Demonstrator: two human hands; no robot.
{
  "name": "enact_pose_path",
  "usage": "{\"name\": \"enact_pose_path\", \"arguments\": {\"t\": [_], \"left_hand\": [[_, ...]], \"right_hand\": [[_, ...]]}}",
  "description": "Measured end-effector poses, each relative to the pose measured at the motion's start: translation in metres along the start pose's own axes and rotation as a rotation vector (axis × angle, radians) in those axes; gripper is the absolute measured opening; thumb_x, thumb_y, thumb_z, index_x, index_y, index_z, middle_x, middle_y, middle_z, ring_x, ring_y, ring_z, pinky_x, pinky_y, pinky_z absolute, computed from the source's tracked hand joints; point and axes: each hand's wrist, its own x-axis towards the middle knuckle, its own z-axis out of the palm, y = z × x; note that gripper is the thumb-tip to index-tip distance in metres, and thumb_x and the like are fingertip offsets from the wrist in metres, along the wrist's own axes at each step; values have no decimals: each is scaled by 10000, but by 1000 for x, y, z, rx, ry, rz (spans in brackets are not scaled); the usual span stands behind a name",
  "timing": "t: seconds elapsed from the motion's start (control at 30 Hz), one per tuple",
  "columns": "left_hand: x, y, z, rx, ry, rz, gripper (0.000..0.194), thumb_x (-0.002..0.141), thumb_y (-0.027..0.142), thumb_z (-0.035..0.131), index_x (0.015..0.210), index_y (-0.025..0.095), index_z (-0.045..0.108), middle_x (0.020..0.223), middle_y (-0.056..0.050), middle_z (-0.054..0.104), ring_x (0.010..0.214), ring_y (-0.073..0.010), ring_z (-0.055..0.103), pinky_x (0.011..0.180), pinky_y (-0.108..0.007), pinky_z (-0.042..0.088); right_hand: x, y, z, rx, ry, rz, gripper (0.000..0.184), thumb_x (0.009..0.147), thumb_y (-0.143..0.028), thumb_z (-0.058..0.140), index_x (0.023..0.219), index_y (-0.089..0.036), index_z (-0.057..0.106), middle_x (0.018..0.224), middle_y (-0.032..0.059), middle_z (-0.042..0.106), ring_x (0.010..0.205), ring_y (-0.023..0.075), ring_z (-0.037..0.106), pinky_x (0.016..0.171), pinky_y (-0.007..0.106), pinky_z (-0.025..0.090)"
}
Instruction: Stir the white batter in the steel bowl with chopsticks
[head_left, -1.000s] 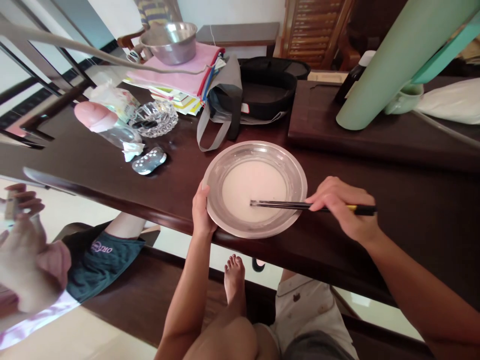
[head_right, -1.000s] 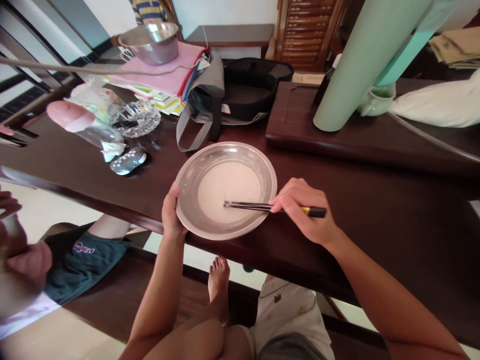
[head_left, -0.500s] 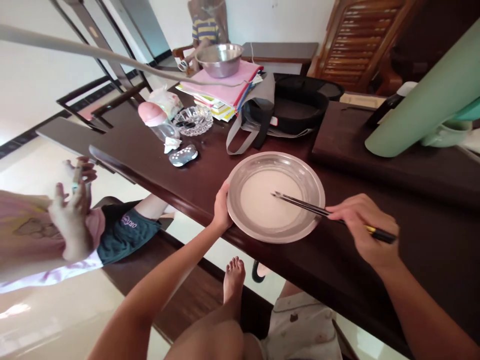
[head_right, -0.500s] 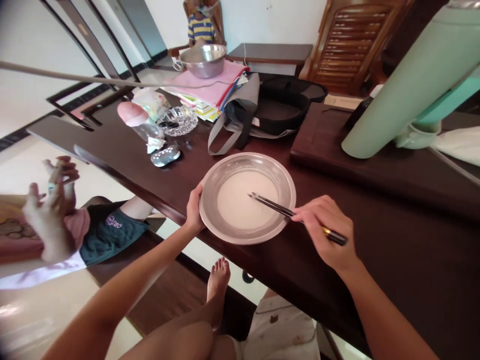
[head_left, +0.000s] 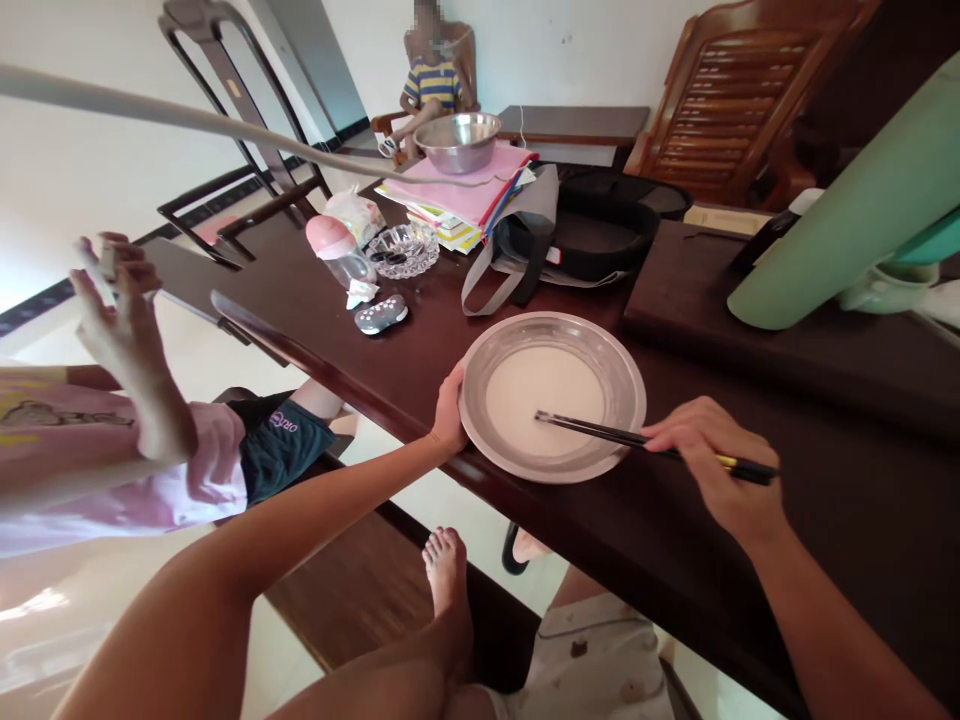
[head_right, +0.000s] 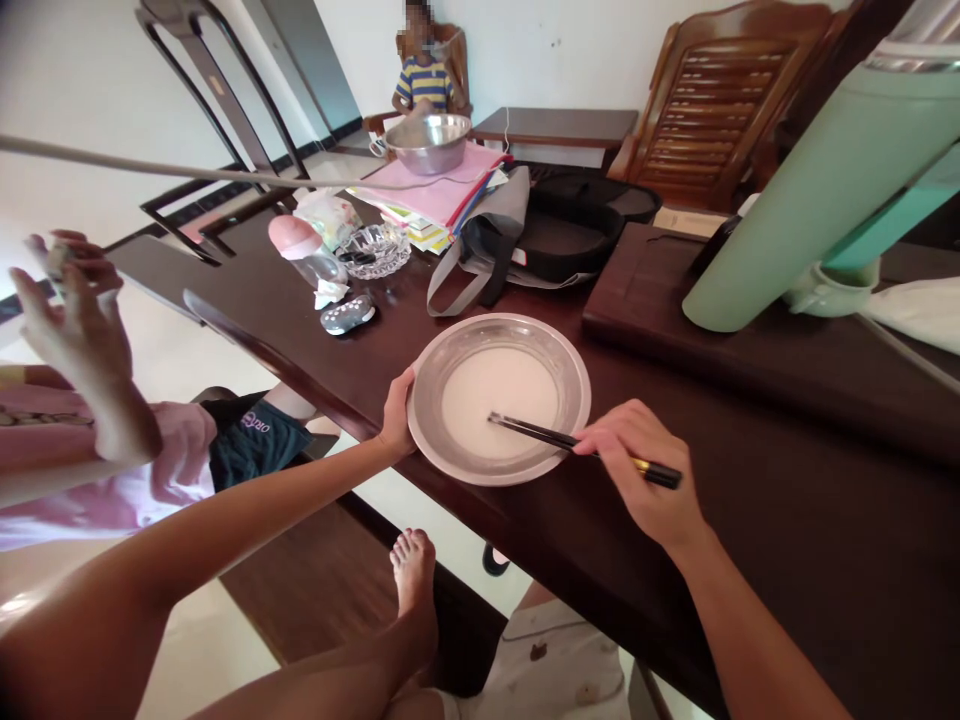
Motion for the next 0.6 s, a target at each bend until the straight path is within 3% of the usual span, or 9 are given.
{"name": "enact_pose_path", "arguments": {"t": [0.07, 0.23, 0.4, 0.6], "left_hand": [[0, 1, 1, -14, -5, 2, 297, 804, 463, 604, 902, 204, 713, 898, -3, 756, 1090, -276, 647, 967, -371, 509], [-4, 8, 5, -38, -40, 12, 313, 791, 461, 615, 931, 203, 726, 936, -14, 758, 1086, -273, 645, 954, -363, 512], [-7, 11, 6, -68, -122, -30, 313, 831, 467, 596, 953, 211, 728, 927, -27, 762, 1109, -275, 647, 965, -349, 515], [-3, 7, 4, -46, -134, -6, 301, 828, 486, 591, 902, 229, 729, 985, -28, 774, 1194, -307, 625, 978, -363, 524]], "right_hand": [[1, 0, 1, -63, -41, -13, 198, 910, -126, 586, 841, -241, 731, 889, 33, 764, 829, 208, 655, 782, 391, 490], [2, 3, -3, -11, 97, -4, 289, 946, -125, 514, 765, -238, 710, 773, 19, 730, 719, 183, 621, 700, 373, 466], [3, 4, 0, -34, -81, -7, 191, 918, -132, 581, 859, -237, 730, 918, 30, 763, 855, 198, 658, 795, 380, 498], [4, 7, -4, 19, 116, 41, 310, 956, -167, 513, 729, -243, 712, 751, 29, 729, 697, 191, 606, 670, 376, 466]]}}
